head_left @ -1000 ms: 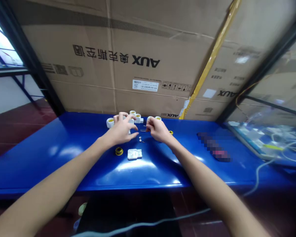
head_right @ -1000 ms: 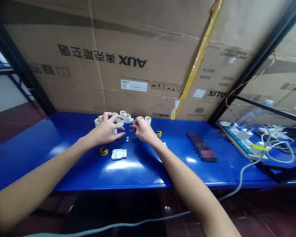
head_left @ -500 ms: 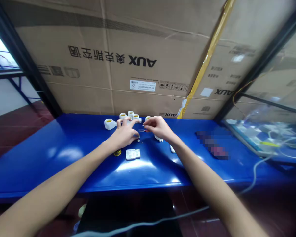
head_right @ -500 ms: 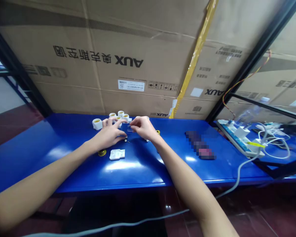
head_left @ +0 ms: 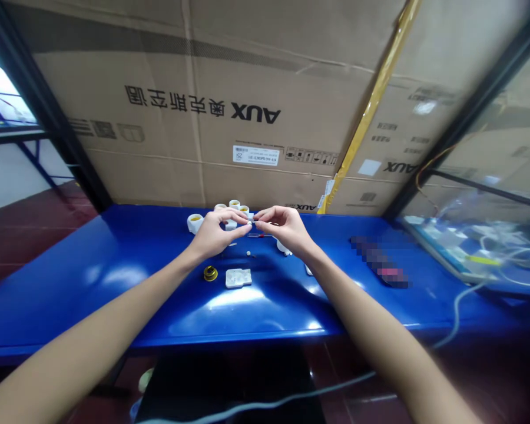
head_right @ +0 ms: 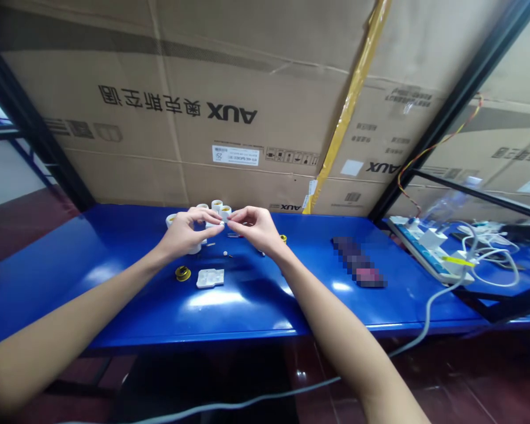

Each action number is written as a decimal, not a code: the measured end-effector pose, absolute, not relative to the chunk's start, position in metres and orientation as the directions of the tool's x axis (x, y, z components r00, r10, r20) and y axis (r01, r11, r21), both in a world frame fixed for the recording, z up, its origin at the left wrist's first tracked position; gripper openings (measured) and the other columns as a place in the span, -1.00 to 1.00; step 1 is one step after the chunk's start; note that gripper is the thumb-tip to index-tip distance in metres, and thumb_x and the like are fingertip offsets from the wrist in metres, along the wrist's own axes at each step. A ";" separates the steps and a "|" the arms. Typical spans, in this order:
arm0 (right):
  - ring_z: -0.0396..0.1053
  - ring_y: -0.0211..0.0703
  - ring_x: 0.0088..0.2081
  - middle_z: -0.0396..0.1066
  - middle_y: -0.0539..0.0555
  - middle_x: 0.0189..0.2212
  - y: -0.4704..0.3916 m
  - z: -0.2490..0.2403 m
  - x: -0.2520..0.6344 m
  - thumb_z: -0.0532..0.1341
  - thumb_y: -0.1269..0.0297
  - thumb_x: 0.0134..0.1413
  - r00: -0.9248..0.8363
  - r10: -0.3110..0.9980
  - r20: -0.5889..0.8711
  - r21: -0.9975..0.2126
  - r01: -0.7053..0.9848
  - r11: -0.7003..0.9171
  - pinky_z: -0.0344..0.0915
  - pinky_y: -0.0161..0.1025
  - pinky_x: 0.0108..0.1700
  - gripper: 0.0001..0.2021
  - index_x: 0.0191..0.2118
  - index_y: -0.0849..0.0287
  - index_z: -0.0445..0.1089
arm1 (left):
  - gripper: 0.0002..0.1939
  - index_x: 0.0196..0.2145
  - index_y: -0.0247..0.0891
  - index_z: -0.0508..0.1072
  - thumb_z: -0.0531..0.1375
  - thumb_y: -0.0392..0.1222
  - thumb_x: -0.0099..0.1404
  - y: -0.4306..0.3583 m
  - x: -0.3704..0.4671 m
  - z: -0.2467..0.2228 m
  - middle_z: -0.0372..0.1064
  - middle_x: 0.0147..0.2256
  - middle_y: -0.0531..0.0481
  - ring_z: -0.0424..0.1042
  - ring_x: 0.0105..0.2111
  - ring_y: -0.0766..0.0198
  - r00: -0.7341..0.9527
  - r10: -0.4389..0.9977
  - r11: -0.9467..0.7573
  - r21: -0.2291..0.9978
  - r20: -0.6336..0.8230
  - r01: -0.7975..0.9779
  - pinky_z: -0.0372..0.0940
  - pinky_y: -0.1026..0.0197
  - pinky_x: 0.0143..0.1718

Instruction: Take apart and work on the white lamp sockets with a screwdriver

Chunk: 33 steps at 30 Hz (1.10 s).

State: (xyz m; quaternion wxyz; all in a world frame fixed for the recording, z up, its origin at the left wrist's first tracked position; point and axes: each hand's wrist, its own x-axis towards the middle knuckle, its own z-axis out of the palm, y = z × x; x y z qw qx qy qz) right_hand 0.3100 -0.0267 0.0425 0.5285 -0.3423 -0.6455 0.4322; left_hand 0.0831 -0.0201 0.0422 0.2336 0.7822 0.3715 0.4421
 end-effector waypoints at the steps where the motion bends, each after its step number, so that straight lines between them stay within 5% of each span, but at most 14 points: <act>1: 0.61 -0.06 -0.26 0.68 0.16 -0.22 -0.028 0.043 0.309 0.64 -0.05 -0.17 -0.207 0.896 0.392 -0.919 -0.035 0.393 0.54 -0.18 -0.26 -0.56 -0.40 0.17 0.53 | -0.69 -0.21 -0.24 0.71 0.40 0.08 0.32 -0.020 0.083 0.041 0.68 -0.03 -0.14 0.56 0.07 -0.05 0.333 0.793 -0.607 0.711 0.510 0.356 0.40 -0.10 0.11; 5: 0.56 -0.12 -0.38 0.65 0.09 -0.34 -0.030 0.044 0.309 0.60 -0.02 -0.05 -0.202 0.892 0.406 -0.914 -0.075 0.399 0.52 -0.15 -0.27 -0.61 -0.27 0.15 0.57 | -0.69 -0.22 -0.22 0.67 0.42 0.09 0.31 -0.017 0.083 0.038 0.69 -0.07 -0.13 0.61 -0.04 0.00 0.311 0.816 -0.572 0.758 0.488 0.312 0.44 -0.05 0.02; 11: 0.42 -0.22 -0.46 0.54 0.00 -0.42 -0.026 0.036 0.310 0.40 0.08 0.25 -0.281 0.793 0.541 -0.808 0.088 0.582 0.38 -0.23 -0.35 -0.71 -0.04 0.15 0.66 | -0.70 -0.28 -0.22 0.65 0.46 0.09 0.28 -0.011 0.084 0.030 0.67 -0.15 -0.14 0.61 -0.12 0.03 0.296 0.791 -0.604 0.761 0.536 0.235 0.43 -0.01 -0.02; 18: 0.49 -0.14 -0.31 0.58 0.06 -0.31 -0.026 0.030 0.310 0.36 0.18 0.32 -0.279 0.713 0.643 -0.662 0.267 0.701 0.45 -0.20 -0.22 -0.86 -0.23 0.13 0.58 | -0.71 -0.27 -0.23 0.68 0.45 0.07 0.32 -0.011 0.082 0.029 0.64 -0.23 -0.12 0.56 -0.23 0.09 0.336 0.757 -0.642 0.734 0.560 0.222 0.39 0.05 -0.15; 33: 0.47 -0.14 -0.26 0.57 0.06 -0.31 -0.024 0.032 0.315 0.30 0.45 0.38 -0.430 0.518 0.739 -0.361 0.396 0.844 0.39 -0.20 -0.12 -0.87 -0.21 0.15 0.60 | -0.73 -0.29 -0.23 0.66 0.41 0.05 0.36 -0.012 0.079 0.035 0.65 -0.21 -0.13 0.57 -0.21 0.09 0.421 0.704 -0.699 0.661 0.572 0.272 0.42 0.05 -0.14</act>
